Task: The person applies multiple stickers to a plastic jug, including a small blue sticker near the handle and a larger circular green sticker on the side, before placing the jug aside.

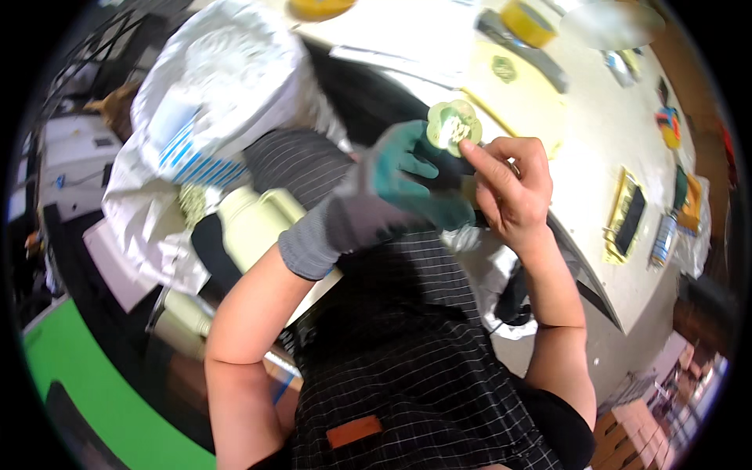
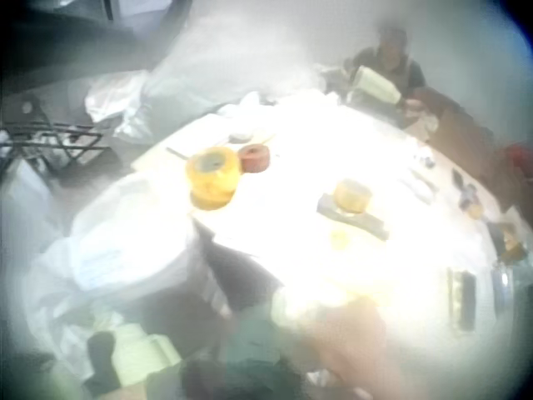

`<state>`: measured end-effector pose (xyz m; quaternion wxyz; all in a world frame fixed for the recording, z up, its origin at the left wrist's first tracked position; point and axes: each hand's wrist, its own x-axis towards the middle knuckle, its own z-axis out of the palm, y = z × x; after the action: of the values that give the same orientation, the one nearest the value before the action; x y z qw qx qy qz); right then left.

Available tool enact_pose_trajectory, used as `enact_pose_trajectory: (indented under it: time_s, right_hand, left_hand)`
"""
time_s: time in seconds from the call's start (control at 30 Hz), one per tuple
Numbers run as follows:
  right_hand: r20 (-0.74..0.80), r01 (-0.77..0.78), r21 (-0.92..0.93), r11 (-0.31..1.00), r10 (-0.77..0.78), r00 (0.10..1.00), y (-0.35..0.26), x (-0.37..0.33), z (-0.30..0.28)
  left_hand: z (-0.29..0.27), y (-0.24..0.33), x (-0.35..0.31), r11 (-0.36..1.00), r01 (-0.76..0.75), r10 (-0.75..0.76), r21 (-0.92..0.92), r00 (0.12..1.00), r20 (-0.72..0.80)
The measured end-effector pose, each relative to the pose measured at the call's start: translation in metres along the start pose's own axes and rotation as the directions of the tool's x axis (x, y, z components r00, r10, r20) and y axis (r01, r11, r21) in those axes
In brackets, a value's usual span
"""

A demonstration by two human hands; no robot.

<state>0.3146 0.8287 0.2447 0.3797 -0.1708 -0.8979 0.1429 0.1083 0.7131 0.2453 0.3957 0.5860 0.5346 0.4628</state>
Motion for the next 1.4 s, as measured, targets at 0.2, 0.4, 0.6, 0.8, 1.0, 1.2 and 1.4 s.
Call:
enact_pose_trajectory:
  time_s: [0.2,0.4,0.6,0.8,1.0,1.2,1.4]
  right_hand:
    - [0.140,0.324,0.160,0.932,-0.346,0.928,-0.065,0.021,0.061]
    - [0.334,0.013,0.348,0.938,-0.136,0.933,-0.110,0.011,0.099]
    - [0.501,-0.235,0.566,0.791,-0.103,0.859,-0.152,-0.004,0.140]
    - [0.537,-0.299,0.582,0.756,-0.081,0.840,-0.164,-0.012,0.153]
    - [0.514,-0.259,0.569,0.780,-0.092,0.853,-0.166,-0.012,0.151]
    - [0.401,0.021,0.589,0.808,-0.314,0.861,-0.186,-0.003,0.155]
    - [0.650,-0.112,0.525,0.844,-0.312,0.693,-0.173,-0.023,0.125]
  left_hand:
    - [-0.052,0.025,-0.099,0.735,0.393,-0.642,-0.552,0.665,-0.381]
    - [-0.051,0.019,-0.233,0.918,0.277,-0.341,-0.283,0.191,-0.920]
    - [-0.024,0.005,-0.287,0.731,0.132,-0.681,-0.669,0.078,-0.728]
    - [-0.019,-0.014,-0.280,0.671,-0.019,-0.729,-0.741,0.163,-0.665]
    - [-0.027,-0.013,-0.264,0.614,-0.021,-0.777,-0.789,0.157,-0.609]
    - [-0.024,-0.027,-0.266,0.715,0.513,-0.613,-0.475,0.132,-0.779]
    - [-0.031,-0.014,-0.289,0.484,0.849,-0.599,-0.212,0.145,-0.788]
